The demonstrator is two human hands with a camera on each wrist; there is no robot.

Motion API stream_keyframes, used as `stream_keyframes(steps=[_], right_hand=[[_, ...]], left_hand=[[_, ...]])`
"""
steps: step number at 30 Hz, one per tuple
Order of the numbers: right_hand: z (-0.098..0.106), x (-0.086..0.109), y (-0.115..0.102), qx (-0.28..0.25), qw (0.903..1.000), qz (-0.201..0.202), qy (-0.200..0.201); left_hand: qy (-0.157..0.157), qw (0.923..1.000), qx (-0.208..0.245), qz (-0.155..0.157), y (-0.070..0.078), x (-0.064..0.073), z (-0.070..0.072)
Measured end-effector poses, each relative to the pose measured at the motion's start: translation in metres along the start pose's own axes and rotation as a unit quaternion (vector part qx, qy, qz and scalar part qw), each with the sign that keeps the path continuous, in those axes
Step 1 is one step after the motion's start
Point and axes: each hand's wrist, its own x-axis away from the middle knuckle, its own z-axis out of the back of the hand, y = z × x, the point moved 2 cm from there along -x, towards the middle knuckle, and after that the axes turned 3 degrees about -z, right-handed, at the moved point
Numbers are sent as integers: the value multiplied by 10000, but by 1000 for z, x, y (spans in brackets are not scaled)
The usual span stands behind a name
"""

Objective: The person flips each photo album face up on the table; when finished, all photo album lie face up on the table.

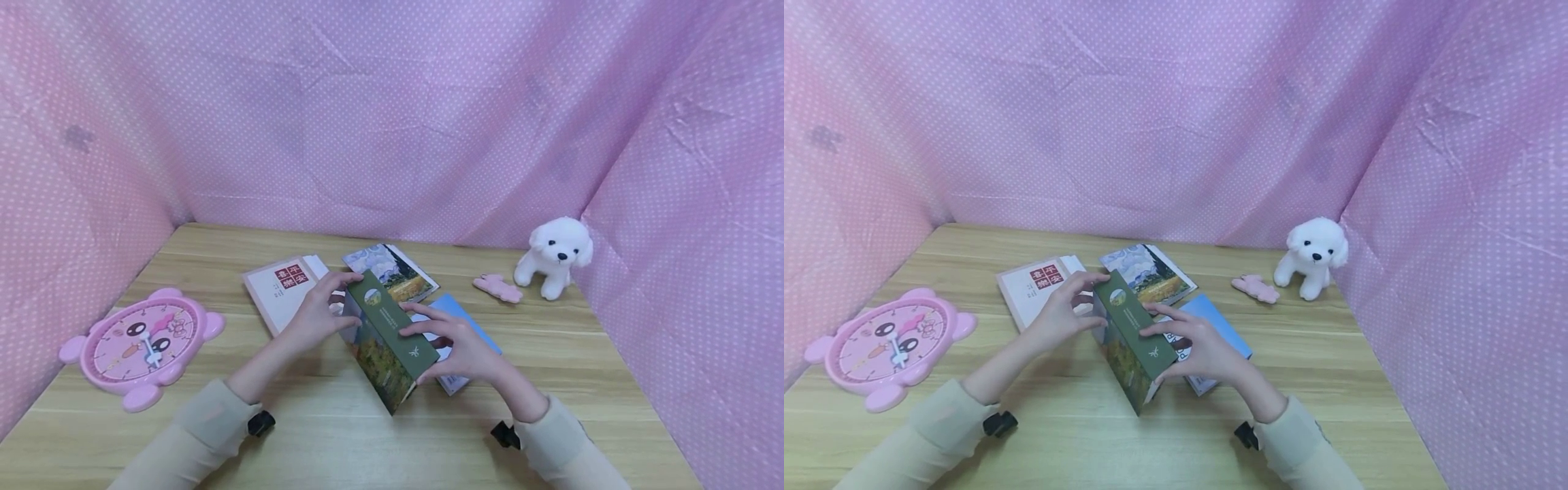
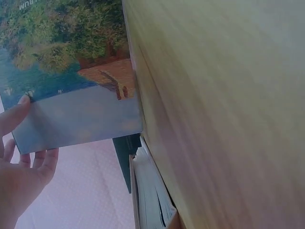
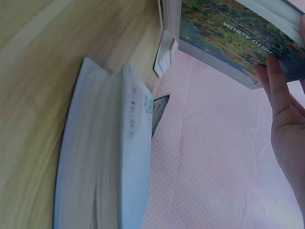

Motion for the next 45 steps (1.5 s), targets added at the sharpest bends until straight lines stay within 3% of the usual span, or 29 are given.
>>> stream_keyframes(steps=[7,11,25,31,34,39,45], right_hand=[[5,-1,-4,349,9993,125,-8],[7,-1,-5,463,9989,72,-45],[0,-5,-8,83,9999,78,-123],[-5,-3,-6,-395,9991,-74,-107],[-9,-3,-4,-653,9977,-100,-145],[-16,-3,-1,-901,9956,-123,-230],[-25,0,2,-780,9953,-486,-294]], left_hand=[[292,9984,471,-102,2,-2,-2],[326,9983,482,-29,1,-3,0],[-134,9975,606,345,-3,-1,8],[-266,9965,647,465,-3,2,13],[-245,9979,484,346,-4,4,16],[-86,9997,-229,37,-5,8,22],[-2,9979,-650,24,-6,13,29]])
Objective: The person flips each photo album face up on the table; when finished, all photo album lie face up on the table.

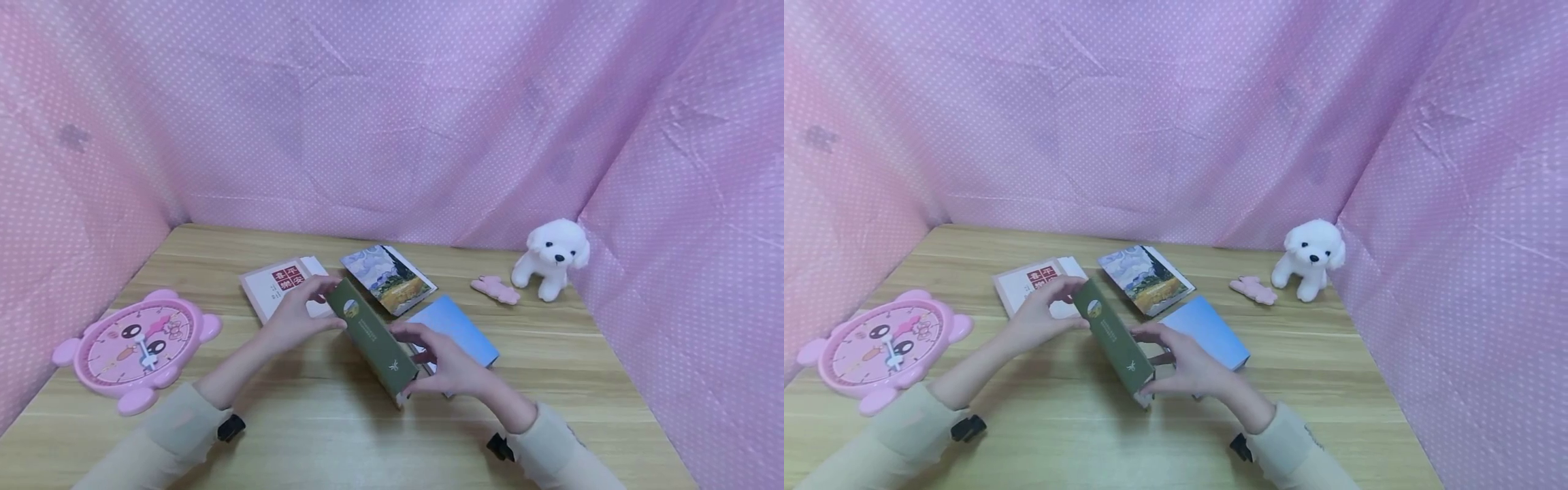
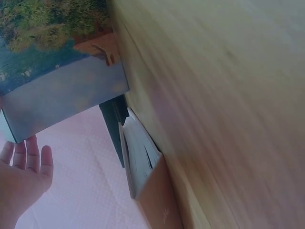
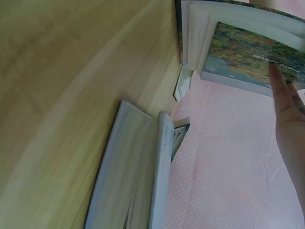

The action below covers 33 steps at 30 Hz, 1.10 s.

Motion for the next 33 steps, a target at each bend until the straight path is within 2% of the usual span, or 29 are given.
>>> stream_keyframes(steps=[9,12,18,22,26,27,29,33], right_hand=[[-15,2,12,280,9959,-789,-344],[-19,1,14,479,9953,-705,-463],[-24,-4,14,891,9934,-250,-670],[-23,-3,14,1016,9918,-237,-737],[-23,-1,14,1217,9893,-236,-763],[-23,0,15,1306,9883,-226,-758],[-23,1,16,1492,9856,-248,-753],[-23,2,18,1704,9815,-325,-807]], left_hand=[[-41,9997,-212,145,-6,9,6],[-91,9998,-88,136,-6,12,9],[-240,9981,529,207,-9,21,13],[-320,9963,718,346,-13,23,14],[-527,9930,907,534,-15,25,14],[-615,9921,907,607,-11,26,15],[-776,9911,821,709,-12,27,15],[-963,9914,399,792,-14,29,16]])
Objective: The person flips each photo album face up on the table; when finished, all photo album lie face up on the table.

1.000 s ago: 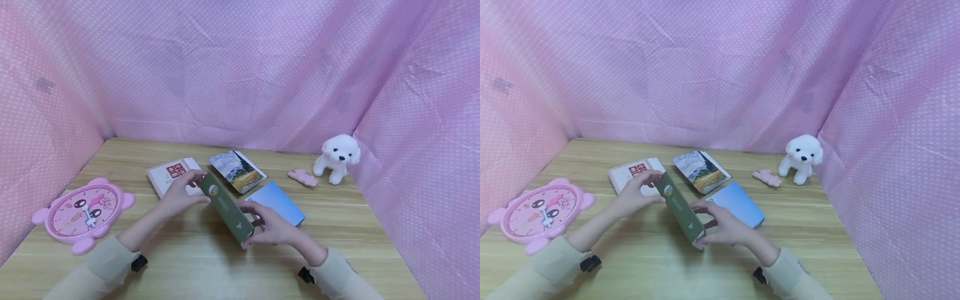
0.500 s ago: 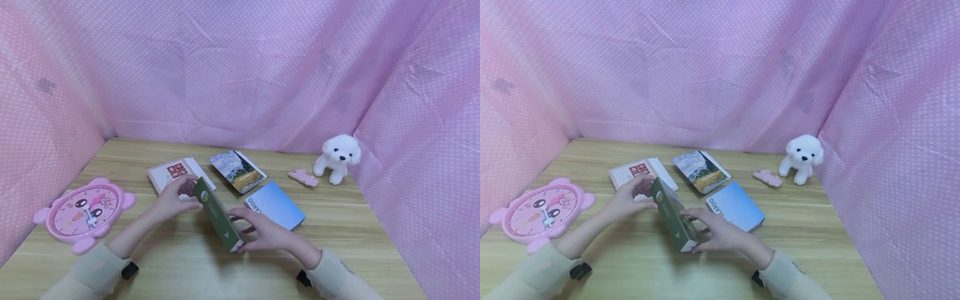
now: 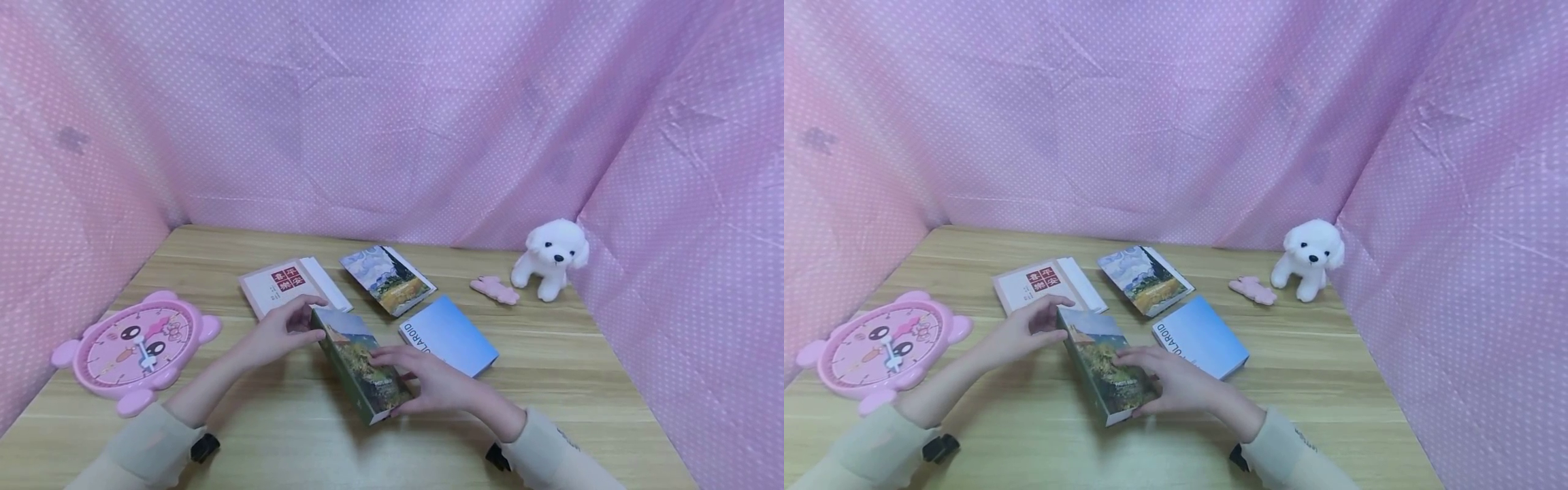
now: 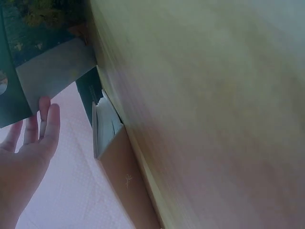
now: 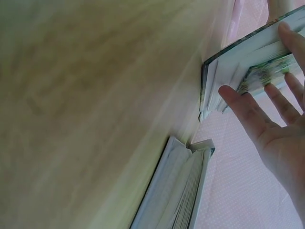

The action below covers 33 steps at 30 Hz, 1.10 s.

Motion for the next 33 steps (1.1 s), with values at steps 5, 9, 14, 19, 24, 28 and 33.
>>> stream_keyframes(steps=[5,9,14,19,24,28,33], right_hand=[[0,1,2,153,9998,-4,-95],[0,1,3,399,9991,58,-141],[-1,1,4,911,9955,125,-223],[-1,2,2,1074,9936,69,-339],[-3,1,2,1108,9925,-132,-500],[-5,0,2,1065,9923,-227,-584],[-6,-3,3,1159,9910,-244,-622]], left_hand=[[-115,9995,-266,-131,-6,2,-1],[-219,9990,-330,-201,-8,4,-1],[-439,9981,-384,-196,-11,6,-1],[-799,9957,-456,-60,-12,10,-1],[-1109,9910,-750,-84,-12,14,-2],[-1183,9887,-912,-146,-15,17,-5],[-1231,9865,-1050,-234,-15,18,-7]])
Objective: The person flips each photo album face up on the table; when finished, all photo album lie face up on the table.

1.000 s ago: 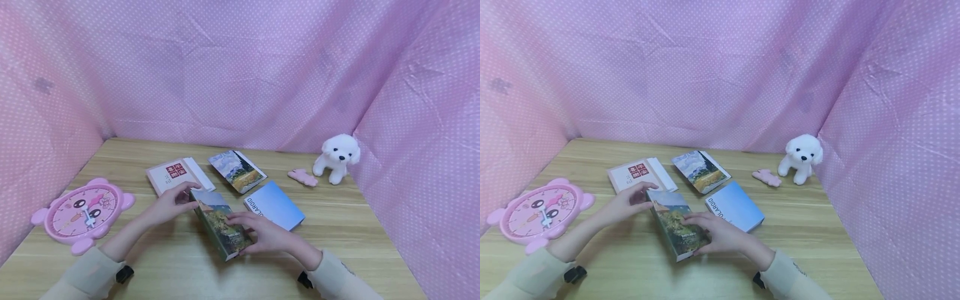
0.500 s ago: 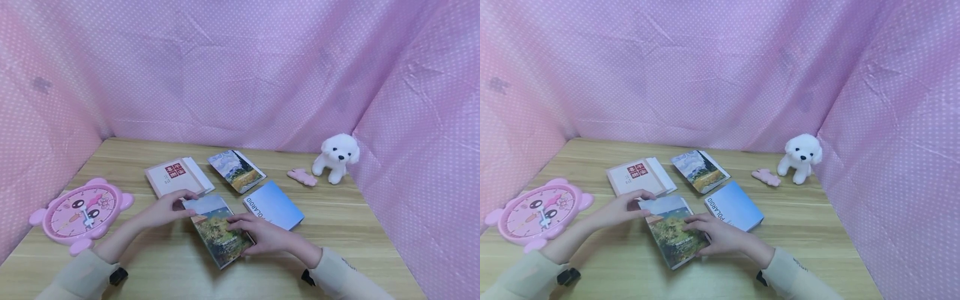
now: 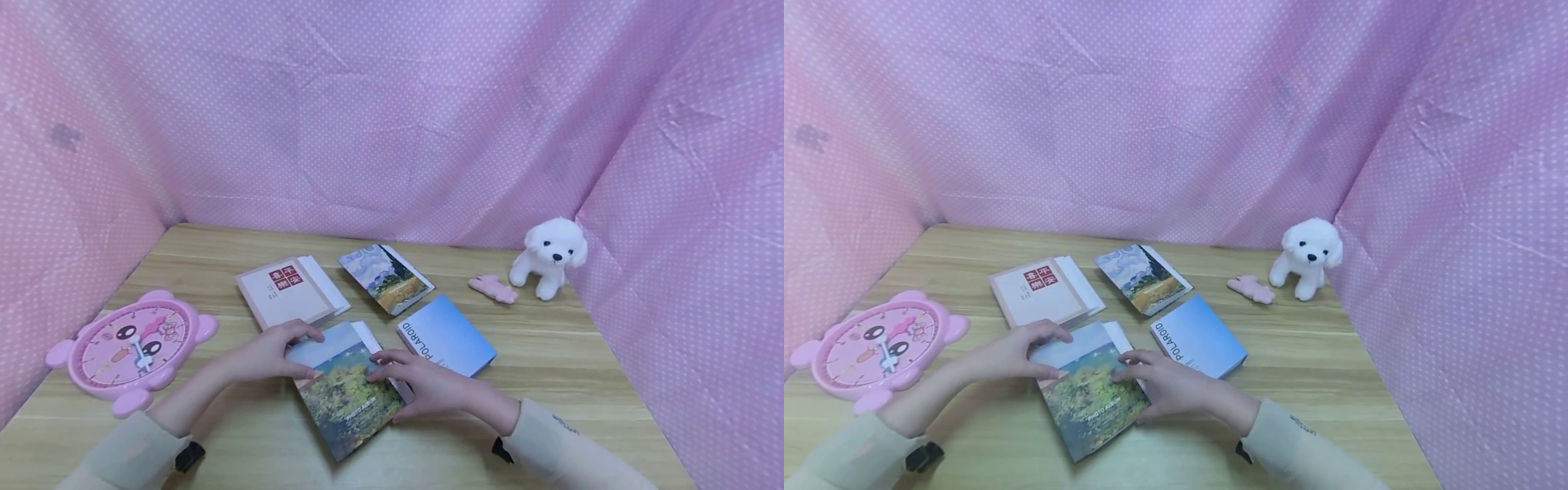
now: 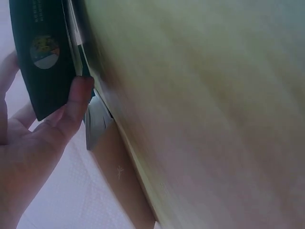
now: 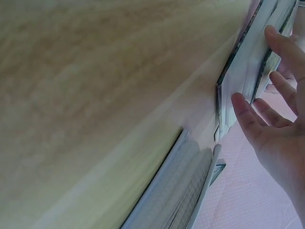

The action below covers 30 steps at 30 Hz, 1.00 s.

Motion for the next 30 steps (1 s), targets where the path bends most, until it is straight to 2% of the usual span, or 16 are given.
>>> stream_keyframes(steps=[5,12,20,22,25,28,30], right_hand=[[-1,-4,0,179,9998,14,54],[-3,-6,1,121,9999,67,-39],[-4,-8,1,216,9997,84,-114],[-3,-8,1,244,9996,80,-133],[-1,-7,0,253,9994,125,-221],[5,-4,0,145,9992,238,-270],[11,0,0,114,9991,290,-272]], left_hand=[[-120,9998,-176,14,0,0,-1],[-320,9971,-682,86,4,3,-2],[-485,9934,-1040,68,9,1,-2],[-553,9920,-1131,73,12,-1,0],[-652,9905,-1182,262,19,-4,2],[-579,9885,-1343,394,28,-9,4],[-452,9873,-1477,373,34,-13,6]])
